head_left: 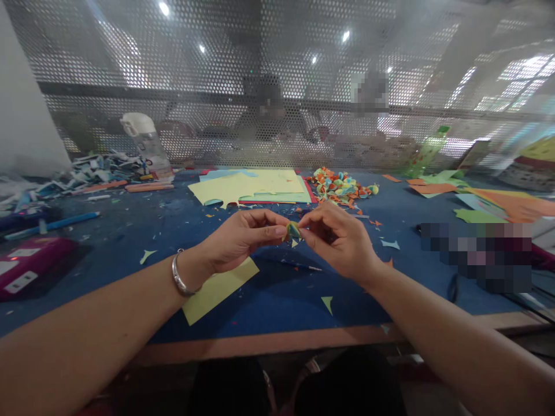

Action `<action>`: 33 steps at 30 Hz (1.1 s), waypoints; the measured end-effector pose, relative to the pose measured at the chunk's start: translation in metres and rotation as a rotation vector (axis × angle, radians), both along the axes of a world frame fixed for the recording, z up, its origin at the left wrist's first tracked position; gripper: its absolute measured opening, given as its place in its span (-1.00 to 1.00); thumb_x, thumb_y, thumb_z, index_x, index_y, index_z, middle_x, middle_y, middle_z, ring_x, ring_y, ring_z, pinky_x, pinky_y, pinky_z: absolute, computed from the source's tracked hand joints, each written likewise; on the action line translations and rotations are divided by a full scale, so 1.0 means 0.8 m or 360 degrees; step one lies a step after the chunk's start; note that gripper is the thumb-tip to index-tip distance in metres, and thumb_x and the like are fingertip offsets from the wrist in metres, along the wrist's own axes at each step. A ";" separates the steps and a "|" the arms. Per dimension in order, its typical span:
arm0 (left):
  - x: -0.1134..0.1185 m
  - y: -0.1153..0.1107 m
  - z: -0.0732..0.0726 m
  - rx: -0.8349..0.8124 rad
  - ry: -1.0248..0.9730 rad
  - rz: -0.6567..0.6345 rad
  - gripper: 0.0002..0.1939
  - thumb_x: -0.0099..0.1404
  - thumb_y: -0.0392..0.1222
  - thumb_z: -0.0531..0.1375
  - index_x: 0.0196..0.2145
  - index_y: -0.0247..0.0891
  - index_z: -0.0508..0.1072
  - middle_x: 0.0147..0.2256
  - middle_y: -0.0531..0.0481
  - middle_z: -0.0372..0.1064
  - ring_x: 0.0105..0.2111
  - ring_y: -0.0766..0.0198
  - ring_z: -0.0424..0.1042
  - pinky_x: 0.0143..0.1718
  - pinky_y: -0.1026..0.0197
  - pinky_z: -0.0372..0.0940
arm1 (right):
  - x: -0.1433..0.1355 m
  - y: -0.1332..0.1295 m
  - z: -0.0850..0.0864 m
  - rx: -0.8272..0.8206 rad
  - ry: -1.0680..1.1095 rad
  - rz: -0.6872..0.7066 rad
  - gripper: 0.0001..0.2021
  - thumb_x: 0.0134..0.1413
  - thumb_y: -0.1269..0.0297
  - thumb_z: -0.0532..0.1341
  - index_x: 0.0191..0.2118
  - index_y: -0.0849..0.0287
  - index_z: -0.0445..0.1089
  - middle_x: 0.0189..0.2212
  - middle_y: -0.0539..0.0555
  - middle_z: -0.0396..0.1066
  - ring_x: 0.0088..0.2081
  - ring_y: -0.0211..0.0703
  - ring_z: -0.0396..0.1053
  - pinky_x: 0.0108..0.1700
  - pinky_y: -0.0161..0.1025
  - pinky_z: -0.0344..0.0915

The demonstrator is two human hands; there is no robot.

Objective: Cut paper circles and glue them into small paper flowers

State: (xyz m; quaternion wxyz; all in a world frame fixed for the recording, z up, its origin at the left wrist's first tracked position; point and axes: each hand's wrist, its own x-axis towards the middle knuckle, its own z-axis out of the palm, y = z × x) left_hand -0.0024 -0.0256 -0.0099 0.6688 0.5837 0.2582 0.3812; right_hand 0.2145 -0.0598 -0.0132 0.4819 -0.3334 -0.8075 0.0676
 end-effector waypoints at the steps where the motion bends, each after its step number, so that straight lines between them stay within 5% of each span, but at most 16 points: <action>1: 0.000 0.000 0.000 0.0013 0.0001 -0.0006 -0.82 0.11 -0.23 0.43 -0.30 -0.27 0.61 -0.34 0.02 0.51 -0.30 0.35 0.45 -0.10 0.22 0.32 | 0.000 0.000 0.001 0.0027 -0.0023 0.0010 -0.97 0.20 0.36 0.22 -0.25 0.12 0.42 -0.38 0.02 0.35 -0.40 -0.28 0.27 -0.42 -0.28 0.22; 9: 0.001 0.000 -0.002 0.0092 0.0067 0.0010 -0.78 0.07 -0.25 0.46 -0.28 -0.26 0.62 -0.30 0.02 0.55 -0.27 0.35 0.46 -0.06 0.22 0.29 | 0.000 0.000 0.002 0.0006 -0.0038 0.0019 -0.98 0.19 0.36 0.24 -0.27 0.14 0.43 -0.40 0.02 0.35 -0.44 -0.30 0.26 -0.47 -0.31 0.21; 24: 0.003 0.002 0.004 -0.0283 0.0069 0.0079 -0.84 0.05 -0.27 0.41 -0.37 -0.31 0.56 -0.36 0.02 0.52 -0.33 0.30 0.51 -0.16 0.19 0.37 | 0.003 0.006 -0.003 0.0189 -0.0167 0.0197 -0.91 0.15 0.47 0.24 -0.24 0.18 0.44 -0.35 0.07 0.34 -0.35 -0.26 0.31 -0.36 -0.29 0.28; 33: 0.000 0.011 -0.008 0.0235 0.0295 0.0478 -0.68 0.09 -0.29 0.39 -0.19 -0.28 0.43 -0.41 0.08 0.43 -0.39 0.35 0.44 -0.29 0.25 0.35 | 0.012 0.010 0.004 0.0069 -0.0253 0.0080 -0.91 0.20 0.35 0.23 -0.24 0.22 0.47 -0.40 0.04 0.36 -0.40 -0.29 0.31 -0.39 -0.34 0.25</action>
